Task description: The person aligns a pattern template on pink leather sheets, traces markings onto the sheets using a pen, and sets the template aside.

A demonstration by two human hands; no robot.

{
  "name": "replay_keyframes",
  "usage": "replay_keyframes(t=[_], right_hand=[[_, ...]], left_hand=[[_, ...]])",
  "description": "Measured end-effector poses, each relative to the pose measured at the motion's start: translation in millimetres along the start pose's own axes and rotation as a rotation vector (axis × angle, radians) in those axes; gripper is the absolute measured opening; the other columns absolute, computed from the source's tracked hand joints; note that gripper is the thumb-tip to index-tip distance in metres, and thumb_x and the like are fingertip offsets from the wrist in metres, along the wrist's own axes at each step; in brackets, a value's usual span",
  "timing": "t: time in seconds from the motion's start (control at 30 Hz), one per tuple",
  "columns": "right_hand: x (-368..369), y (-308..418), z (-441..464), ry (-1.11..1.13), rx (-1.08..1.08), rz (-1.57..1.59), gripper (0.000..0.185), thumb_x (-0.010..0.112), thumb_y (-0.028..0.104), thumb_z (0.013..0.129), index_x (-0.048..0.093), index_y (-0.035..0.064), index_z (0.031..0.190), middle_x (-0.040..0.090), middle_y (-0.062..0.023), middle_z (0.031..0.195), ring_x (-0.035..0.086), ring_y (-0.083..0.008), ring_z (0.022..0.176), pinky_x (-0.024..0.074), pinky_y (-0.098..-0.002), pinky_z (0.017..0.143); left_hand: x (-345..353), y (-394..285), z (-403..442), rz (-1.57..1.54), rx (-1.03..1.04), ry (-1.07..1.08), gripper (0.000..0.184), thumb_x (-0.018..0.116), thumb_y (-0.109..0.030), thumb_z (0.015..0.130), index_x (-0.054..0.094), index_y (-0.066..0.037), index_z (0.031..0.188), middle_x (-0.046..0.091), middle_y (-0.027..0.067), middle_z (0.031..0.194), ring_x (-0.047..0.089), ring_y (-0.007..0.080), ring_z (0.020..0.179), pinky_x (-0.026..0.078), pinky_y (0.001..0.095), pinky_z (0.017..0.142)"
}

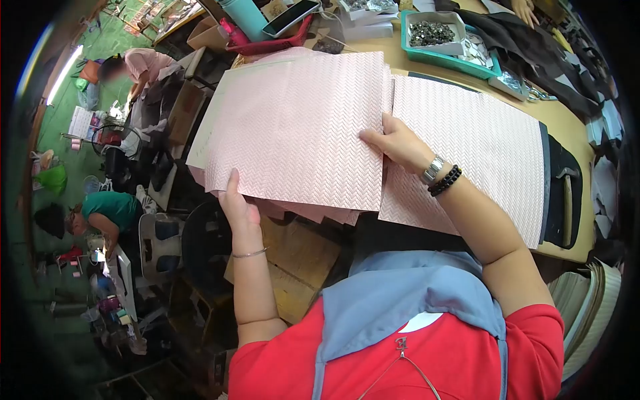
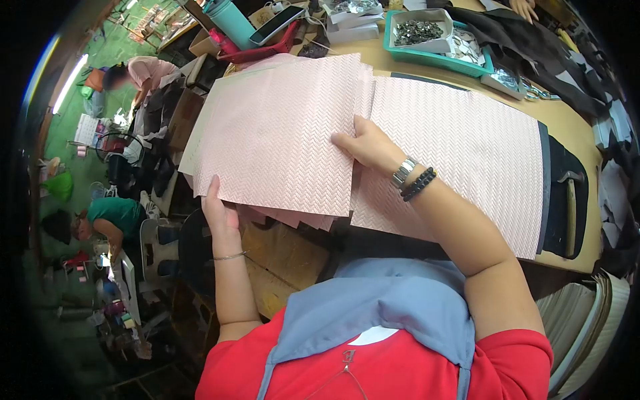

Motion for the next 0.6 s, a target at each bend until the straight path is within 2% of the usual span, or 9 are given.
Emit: replay_keyframes(t=[0.07,0.2,0.23,0.3,0.37,0.47,0.5,0.6], right_hand=[[-3.4,-3.9,-3.7,0.005,0.013,-0.097,0.044,0.066,0.033,0.087,0.055,-0.0064,0.102,0.060,-0.0046,0.077,0.057,-0.0127,0.063,0.0469,-0.0274,0.054],[-14.7,17.7,-35.1,0.080,0.135,0.060,0.033,0.064,0.026,0.090,0.056,-0.0029,0.104,0.059,-0.0020,0.076,0.054,-0.0089,0.062,0.0436,-0.0241,0.051],[-24.4,14.2,-41.2,0.074,0.158,0.084,0.031,0.064,0.025,0.090,0.056,-0.0023,0.104,0.058,-0.0011,0.075,0.053,-0.0078,0.061,0.0426,-0.0235,0.050],[-43.7,17.2,-56.9,0.052,0.198,0.133,0.031,0.066,0.025,0.090,0.056,-0.0008,0.105,0.055,0.0011,0.072,0.050,-0.0062,0.060,0.0415,-0.0224,0.051],[-70.0,2.7,-69.2,0.073,0.276,-0.040,0.031,0.066,0.025,0.090,0.057,-0.0007,0.105,0.055,0.0019,0.073,0.050,-0.0062,0.060,0.0421,-0.0214,0.052],[-97.1,-2.4,-86.8,0.081,0.349,-0.146,0.032,0.065,0.023,0.091,0.057,-0.0016,0.110,0.059,0.0007,0.080,0.053,-0.0066,0.066,0.0450,-0.0208,0.059],[-101.3,-3.1,-92.3,0.082,0.366,-0.156,0.033,0.065,0.022,0.091,0.056,-0.0021,0.112,0.060,-0.0001,0.084,0.055,-0.0069,0.069,0.0462,-0.0207,0.062],[-106.5,-4.9,-96.8,0.007,0.247,-0.103,0.037,0.063,0.020,0.092,0.055,-0.0034,0.118,0.063,-0.0026,0.096,0.057,-0.0069,0.080,0.0476,-0.0220,0.071]], left_hand=[[-1.5,-6.7,0.4,0.069,0.102,0.015,0.048,0.057,-0.007,0.092,0.041,0.007,0.136,0.052,0.0168,0.133,0.053,0.0276,0.119,0.044,0.0391,0.100],[2.5,-26.5,-8.9,0.129,0.171,-0.021,0.048,0.058,-0.011,0.093,0.042,0.007,0.136,0.052,0.0169,0.133,0.053,0.0273,0.119,0.044,0.0377,0.099],[-6.0,-26.8,-4.5,0.154,0.149,-0.058,0.050,0.054,-0.022,0.097,0.042,0.007,0.136,0.051,0.0177,0.134,0.052,0.0269,0.121,0.042,0.0374,0.102],[-7.6,-29.8,6.7,0.112,0.069,0.084,0.055,0.049,-0.032,0.099,0.041,0.007,0.137,0.050,0.0187,0.136,0.052,0.0267,0.122,0.040,0.0370,0.103],[0.9,-29.8,6.1,0.046,-0.091,0.261,0.066,0.041,-0.046,0.100,0.038,0.007,0.140,0.050,0.0203,0.136,0.049,0.0269,0.126,0.035,0.0373,0.108],[0.6,-22.1,11.2,0.082,-0.316,0.502,0.076,0.037,-0.057,0.097,0.036,0.004,0.143,0.051,0.0210,0.134,0.052,0.0253,0.121,0.039,0.0358,0.104],[-2.9,-21.6,15.9,0.198,-0.345,0.475,0.073,0.044,-0.054,0.097,0.038,0.004,0.141,0.057,0.0184,0.125,0.059,0.0221,0.105,0.044,0.0310,0.095],[14.6,-24.3,22.2,0.725,-0.258,0.451,0.065,0.049,-0.046,0.097,0.045,0.005,0.137,0.064,0.0137,0.109,0.061,0.0177,0.087,0.047,0.0250,0.083]])
Point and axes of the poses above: each hand's wrist, its own z-axis towards the middle knuckle, its own x-axis out of the palm, y = z × x, the point moved 8 cm from there along z, towards the middle knuckle
